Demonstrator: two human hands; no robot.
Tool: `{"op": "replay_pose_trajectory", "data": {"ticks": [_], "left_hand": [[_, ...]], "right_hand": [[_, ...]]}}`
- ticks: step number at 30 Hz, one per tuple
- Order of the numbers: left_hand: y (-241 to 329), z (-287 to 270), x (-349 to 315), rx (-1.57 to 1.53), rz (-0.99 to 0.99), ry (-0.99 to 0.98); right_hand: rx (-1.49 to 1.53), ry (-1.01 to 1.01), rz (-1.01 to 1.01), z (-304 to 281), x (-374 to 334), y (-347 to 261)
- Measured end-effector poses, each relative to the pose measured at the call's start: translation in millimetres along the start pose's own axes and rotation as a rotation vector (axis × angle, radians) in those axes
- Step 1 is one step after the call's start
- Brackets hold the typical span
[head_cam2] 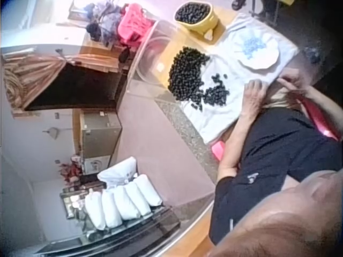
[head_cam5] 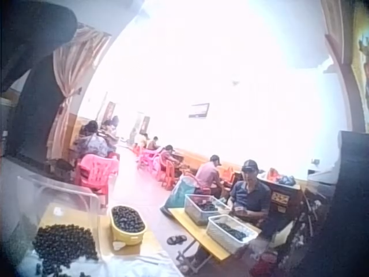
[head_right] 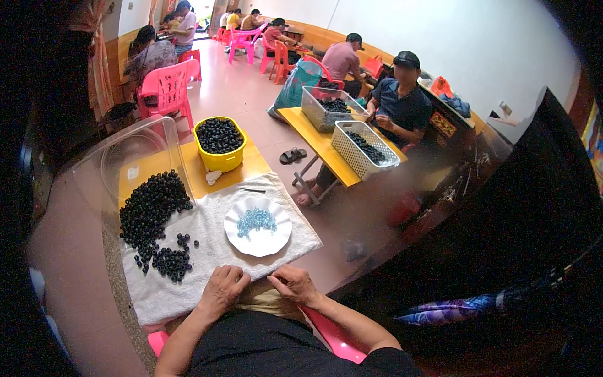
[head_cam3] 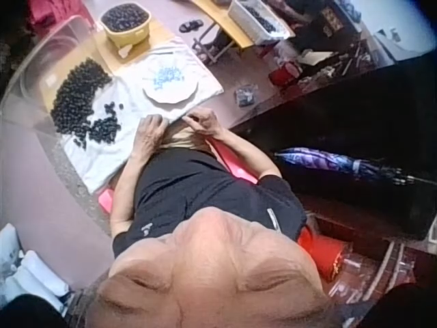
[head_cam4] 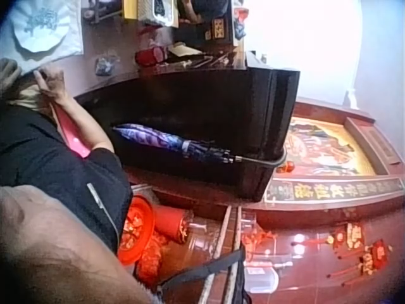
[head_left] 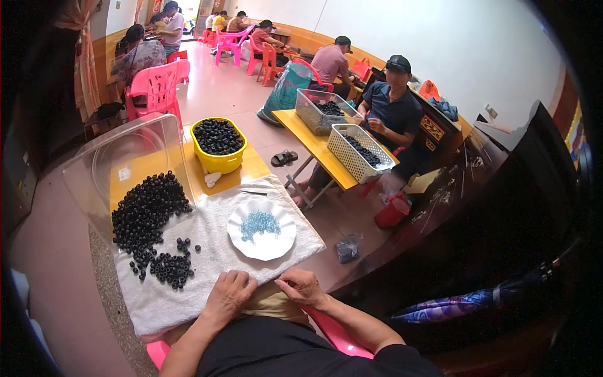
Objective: Manually inspecting and sorting small black ring-shaped parts from a towel onto a plate.
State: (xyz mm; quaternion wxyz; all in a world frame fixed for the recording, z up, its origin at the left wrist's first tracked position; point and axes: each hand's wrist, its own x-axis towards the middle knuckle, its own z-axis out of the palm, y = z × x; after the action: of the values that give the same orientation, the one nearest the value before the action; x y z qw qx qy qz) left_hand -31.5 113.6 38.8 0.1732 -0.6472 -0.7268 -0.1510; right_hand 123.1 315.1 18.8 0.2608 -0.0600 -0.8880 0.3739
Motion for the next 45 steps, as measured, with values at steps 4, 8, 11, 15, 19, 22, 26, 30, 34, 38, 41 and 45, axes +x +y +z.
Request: {"op": "replay_pose_trajectory", "data": {"ticks": [4, 8, 11, 15, 19, 22, 26, 30, 34, 38, 41, 45], "left_hand": [[-0.2, -1.2, 0.4, -0.006, 0.001, 0.001], [-0.1, 1.2, -0.8, 0.001, -0.006, -0.009], [-0.2, 2.1, -0.9, 0.001, -0.006, -0.009], [-0.8, 4.2, -1.4, 0.007, -0.001, -0.002], [-0.6, 2.8, -1.6, 0.014, 0.003, -0.002], [-0.4, 1.7, -0.5, 0.014, 0.008, 0.003], [-0.9, 0.5, -0.7, 0.002, 0.008, 0.007], [-0.7, 0.3, 0.0, 0.008, 0.012, 0.008], [-1.3, 2.7, -0.8, 0.002, 0.012, 0.006], [-1.3, 2.2, -1.2, 0.000, 0.010, 0.004], [-1.3, 2.8, -1.7, 0.003, 0.011, -0.003], [-1.4, 2.8, -2.0, 0.002, 0.012, -0.003]], "right_hand": [[-0.008, -0.014, -0.001, -0.8, 0.6, -2.0], [-0.006, -0.027, 0.002, -1.1, 1.1, -2.2], [-0.021, -0.028, -0.007, -0.8, 1.0, -1.3], [-0.023, -0.025, -0.002, -0.4, 0.6, -1.8], [-0.017, -0.035, 0.012, -0.1, 0.9, -1.3], [-0.013, -0.031, 0.010, -0.3, 0.9, -1.5], [-0.012, -0.035, -0.003, -0.6, 2.0, -2.6], [-0.010, -0.036, -0.002, -0.5, 1.2, -1.4], [-0.012, -0.042, -0.022, -0.9, 2.1, -2.5], [-0.021, -0.055, -0.016, -1.3, 1.6, -2.8], [-0.036, -0.059, -0.031, -0.7, 1.6, -0.9], [-0.041, -0.052, -0.043, -0.4, 1.8, -0.6]]}}
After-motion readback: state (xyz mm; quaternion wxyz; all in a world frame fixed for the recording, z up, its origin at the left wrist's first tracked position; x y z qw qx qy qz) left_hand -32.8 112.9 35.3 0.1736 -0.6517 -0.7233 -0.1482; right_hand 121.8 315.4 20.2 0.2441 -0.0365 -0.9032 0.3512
